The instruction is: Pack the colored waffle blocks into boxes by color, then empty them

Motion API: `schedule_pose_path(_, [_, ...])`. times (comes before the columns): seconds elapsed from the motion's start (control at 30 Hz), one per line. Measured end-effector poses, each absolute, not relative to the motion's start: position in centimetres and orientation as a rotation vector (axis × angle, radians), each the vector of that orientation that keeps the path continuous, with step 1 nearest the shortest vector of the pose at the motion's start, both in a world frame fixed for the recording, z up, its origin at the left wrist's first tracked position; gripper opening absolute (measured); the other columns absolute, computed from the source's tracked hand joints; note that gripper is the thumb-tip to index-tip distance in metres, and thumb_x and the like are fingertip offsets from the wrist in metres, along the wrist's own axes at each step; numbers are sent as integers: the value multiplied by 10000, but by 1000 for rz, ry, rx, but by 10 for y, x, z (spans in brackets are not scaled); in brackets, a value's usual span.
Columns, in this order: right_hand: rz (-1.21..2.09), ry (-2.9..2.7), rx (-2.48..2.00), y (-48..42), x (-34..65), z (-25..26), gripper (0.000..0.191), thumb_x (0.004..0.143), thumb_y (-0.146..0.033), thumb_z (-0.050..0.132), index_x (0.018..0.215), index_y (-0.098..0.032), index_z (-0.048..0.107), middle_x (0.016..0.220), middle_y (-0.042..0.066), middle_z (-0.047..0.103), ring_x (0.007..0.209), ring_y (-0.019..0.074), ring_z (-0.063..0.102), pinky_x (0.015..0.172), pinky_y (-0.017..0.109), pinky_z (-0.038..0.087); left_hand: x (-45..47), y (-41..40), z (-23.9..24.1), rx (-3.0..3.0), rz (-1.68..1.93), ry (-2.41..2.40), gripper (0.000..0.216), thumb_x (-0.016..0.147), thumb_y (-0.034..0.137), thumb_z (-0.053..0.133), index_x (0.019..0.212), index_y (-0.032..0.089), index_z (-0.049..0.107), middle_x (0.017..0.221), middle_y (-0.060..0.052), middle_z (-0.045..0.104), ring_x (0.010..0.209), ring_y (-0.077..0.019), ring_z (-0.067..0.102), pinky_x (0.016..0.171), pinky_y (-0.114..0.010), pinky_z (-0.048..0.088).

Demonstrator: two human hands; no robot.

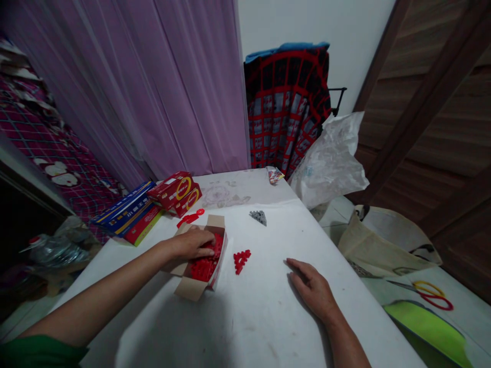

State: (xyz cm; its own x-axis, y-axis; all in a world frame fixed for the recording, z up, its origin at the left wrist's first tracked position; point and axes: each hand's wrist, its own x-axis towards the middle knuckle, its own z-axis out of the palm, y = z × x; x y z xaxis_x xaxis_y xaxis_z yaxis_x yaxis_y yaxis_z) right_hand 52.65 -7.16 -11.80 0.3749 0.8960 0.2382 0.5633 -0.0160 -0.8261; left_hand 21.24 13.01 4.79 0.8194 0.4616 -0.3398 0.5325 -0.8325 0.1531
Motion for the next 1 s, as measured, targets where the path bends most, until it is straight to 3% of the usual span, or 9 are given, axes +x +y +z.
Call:
schedule_pose_path(0.13, [444, -1293, -1702, -72, 526, -118, 424, 781, -520, 588, 1074, -243, 720, 1127, 89, 713, 1033, 268, 665, 921, 411, 543, 207, 134, 47, 2798, -385, 749, 65, 852, 256, 568, 869, 220, 619, 1033, -20, 675, 992, -202, 594, 901, -341, 362])
schedule_pose_path(0.23, [447, -1293, -1702, -71, 525, -116, 434, 772, -516, 591, 1072, -232, 722, 1116, 93, 718, 1025, 267, 668, 922, 414, 542, 207, 135, 44, 2797, -363, 782, 77, 815, 201, 583, 876, 221, 624, 1014, -11, 683, 976, -199, 599, 904, -335, 363])
schedule_pose_path(0.63, [438, -1302, -1704, -70, 524, -114, 425, 768, -512, 590, 1054, -228, 726, 1106, 96, 722, 1030, 270, 670, 932, 424, 538, 208, 140, 31, 2841, -264, 731, 128, 824, 161, 557, 865, 241, 648, 870, 30, 709, 846, -151, 617, 820, -278, 363])
schedule_pose_path(0.77, [437, -1293, -1702, -70, 525, -116, 428, 761, -511, 597, 1051, -223, 725, 1101, 97, 723, 1029, 265, 669, 928, 411, 538, 210, 145, 30, 2841, -235, 784, 142, 825, 143, 565, 881, 237, 655, 893, 33, 715, 836, -143, 623, 762, -258, 372])
schedule_pose_path(1.0, [437, -1288, -1706, -70, 524, -115, 425, 764, -510, 593, 1056, -230, 725, 1108, 91, 721, 1023, 262, 668, 931, 412, 538, 215, 147, 27, 2936, -147, 882, 130, 864, 198, 565, 916, 219, 682, 1022, -34, 680, 961, -193, 591, 835, -311, 389])
